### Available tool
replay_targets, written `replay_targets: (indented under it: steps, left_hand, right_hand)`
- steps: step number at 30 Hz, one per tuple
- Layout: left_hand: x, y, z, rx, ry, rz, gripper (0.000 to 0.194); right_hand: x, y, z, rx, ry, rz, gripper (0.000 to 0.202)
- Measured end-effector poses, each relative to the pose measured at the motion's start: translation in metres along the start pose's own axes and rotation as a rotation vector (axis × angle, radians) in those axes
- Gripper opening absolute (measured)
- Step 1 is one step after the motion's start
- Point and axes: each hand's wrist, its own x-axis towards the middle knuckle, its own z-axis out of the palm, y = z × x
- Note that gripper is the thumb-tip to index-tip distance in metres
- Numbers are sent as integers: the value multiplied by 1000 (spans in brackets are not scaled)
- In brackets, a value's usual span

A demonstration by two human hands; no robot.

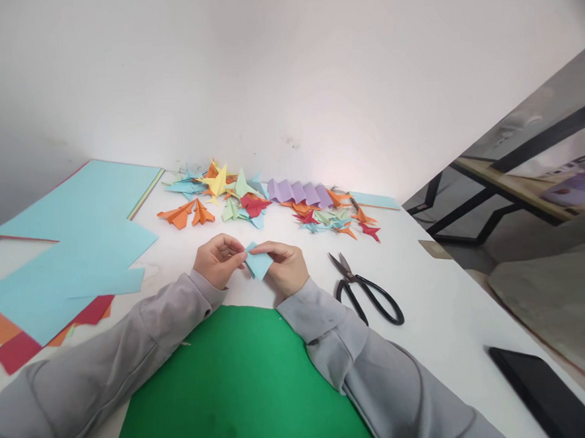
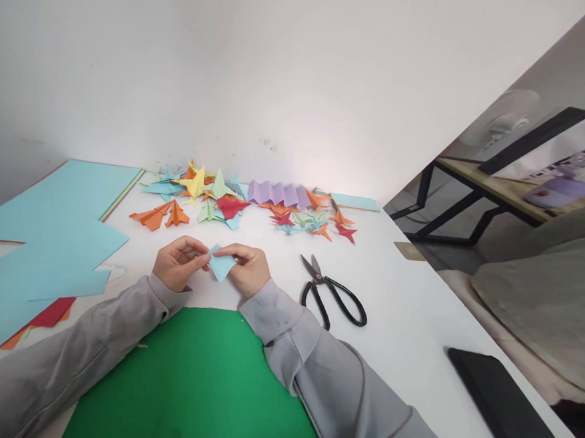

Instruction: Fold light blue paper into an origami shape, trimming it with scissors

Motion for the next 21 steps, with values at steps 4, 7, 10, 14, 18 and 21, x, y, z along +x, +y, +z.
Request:
replay_targets:
  steps: [4, 7, 10, 14, 18, 21]
  left_hand:
    - [1, 4, 0, -12, 37, -27, 21]
    - [3, 7, -1, -7, 44, -65, 22]
    - [3, 6, -3, -11, 38, -73, 21]
    - [2, 4, -4, -64, -85, -90, 20]
    - [0, 5, -1, -20, -118, -38, 22]
    - [1, 5, 0, 6, -68, -94, 22]
  right_hand:
    - [-1, -1, 1, -33, -3, -13, 17]
    - [-1, -1, 1, -46, -10, -22, 18]
    - [-1, 0, 0, -39, -13, 0, 18]
    - [1, 1, -3, -6, 0, 94, 17]
    - [1, 1, -3, 1, -8, 115, 14]
    - [-1, 0, -2, -33, -47, 119, 17]
